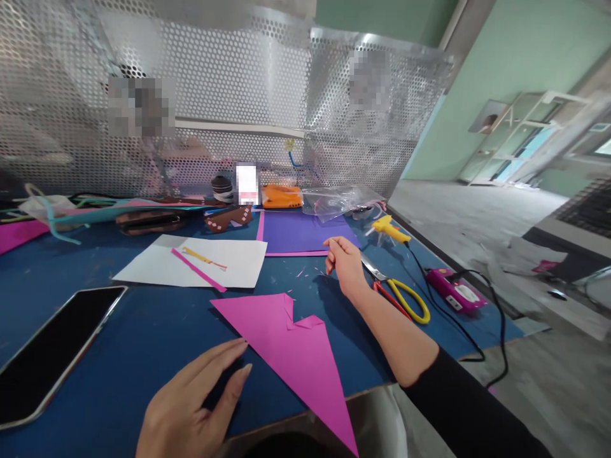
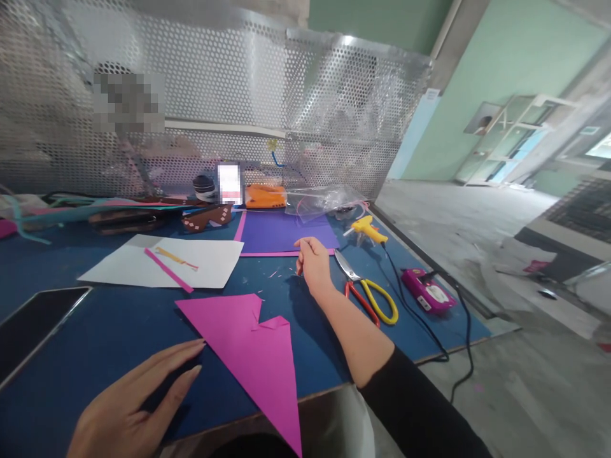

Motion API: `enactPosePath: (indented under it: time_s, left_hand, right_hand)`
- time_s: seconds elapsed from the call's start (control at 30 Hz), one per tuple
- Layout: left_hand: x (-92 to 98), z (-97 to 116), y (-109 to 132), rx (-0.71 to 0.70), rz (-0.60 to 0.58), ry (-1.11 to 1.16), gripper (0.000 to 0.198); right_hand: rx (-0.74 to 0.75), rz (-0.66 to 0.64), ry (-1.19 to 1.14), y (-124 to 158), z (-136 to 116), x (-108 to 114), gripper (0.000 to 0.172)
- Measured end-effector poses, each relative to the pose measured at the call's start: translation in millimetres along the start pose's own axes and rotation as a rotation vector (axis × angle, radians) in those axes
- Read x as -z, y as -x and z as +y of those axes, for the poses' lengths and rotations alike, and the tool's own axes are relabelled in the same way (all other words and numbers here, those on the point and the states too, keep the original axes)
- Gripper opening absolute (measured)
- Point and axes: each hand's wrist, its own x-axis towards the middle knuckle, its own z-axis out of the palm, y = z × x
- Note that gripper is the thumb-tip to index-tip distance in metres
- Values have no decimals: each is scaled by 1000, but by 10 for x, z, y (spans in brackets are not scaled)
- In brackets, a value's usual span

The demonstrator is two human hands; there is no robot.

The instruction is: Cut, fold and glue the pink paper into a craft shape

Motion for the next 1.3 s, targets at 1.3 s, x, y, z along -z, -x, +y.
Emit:
enactPosePath:
  time_s: [1.3]
  left_hand:
    - [-40,28,19,-81,-22,-156,34]
  right_hand:
    - [112,23,-82,-27,-72,110,34]
